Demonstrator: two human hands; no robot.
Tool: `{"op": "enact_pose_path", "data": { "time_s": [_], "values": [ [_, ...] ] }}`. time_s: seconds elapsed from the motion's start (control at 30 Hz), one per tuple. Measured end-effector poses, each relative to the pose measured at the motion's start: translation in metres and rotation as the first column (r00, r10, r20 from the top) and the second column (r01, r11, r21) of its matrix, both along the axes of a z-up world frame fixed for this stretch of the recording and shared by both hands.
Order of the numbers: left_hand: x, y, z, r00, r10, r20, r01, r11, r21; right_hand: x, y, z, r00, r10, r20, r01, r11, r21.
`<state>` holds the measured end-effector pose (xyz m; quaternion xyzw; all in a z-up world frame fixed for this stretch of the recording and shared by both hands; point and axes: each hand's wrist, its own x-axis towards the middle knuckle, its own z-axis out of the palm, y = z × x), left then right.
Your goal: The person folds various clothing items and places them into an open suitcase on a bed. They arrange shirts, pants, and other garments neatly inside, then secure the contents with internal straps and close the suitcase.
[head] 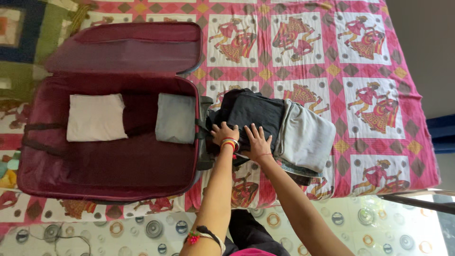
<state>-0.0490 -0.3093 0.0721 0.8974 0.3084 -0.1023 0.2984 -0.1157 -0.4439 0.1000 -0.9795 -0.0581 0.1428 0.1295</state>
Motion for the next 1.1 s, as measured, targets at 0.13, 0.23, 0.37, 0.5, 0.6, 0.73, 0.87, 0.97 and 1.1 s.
{"op": "enact_pose_path", "data": {
  "time_s": [0.13,0.23,0.37,0.5,0.6,0.73,0.87,0.97,1.1],
  "values": [
    [-0.006,0.024,-0.026,0.988,0.100,0.115,-0.065,0.958,-0.280,-0.001,-0.001,-0.005,0.998,0.032,0.047,-0.026,0.993,-0.112],
    [0.003,0.047,-0.042,0.996,0.070,-0.063,-0.089,0.917,-0.389,-0.001,0.000,0.002,0.996,0.045,0.080,-0.035,0.992,-0.123],
    [0.006,0.040,-0.038,0.964,0.149,0.219,-0.056,0.922,-0.384,-0.002,0.003,0.023,1.000,-0.026,0.018,0.026,1.000,-0.007],
    [0.007,0.016,-0.009,0.951,0.170,0.258,-0.041,0.897,-0.440,0.003,0.010,0.036,0.991,-0.131,0.008,0.129,0.986,0.106],
    [0.011,0.008,0.003,0.955,0.175,0.238,-0.048,0.887,-0.459,0.009,0.021,0.029,0.978,-0.208,0.012,0.206,0.974,0.100],
    [0.023,0.012,-0.016,0.957,0.138,0.256,-0.013,0.899,-0.437,0.019,0.027,0.006,0.959,-0.220,0.176,0.154,0.933,0.326],
    [0.022,0.036,-0.058,0.976,0.097,0.197,-0.017,0.928,-0.373,0.028,0.035,-0.012,0.950,-0.263,0.171,0.182,0.906,0.382],
    [0.016,0.048,-0.078,0.983,0.081,0.163,-0.023,0.943,-0.333,0.039,0.043,-0.016,0.945,-0.310,0.103,0.274,0.925,0.264],
    [0.010,0.047,-0.086,0.959,0.126,0.254,-0.030,0.937,-0.348,0.049,0.040,-0.027,0.971,-0.212,0.114,0.171,0.941,0.292]
  ]
}}
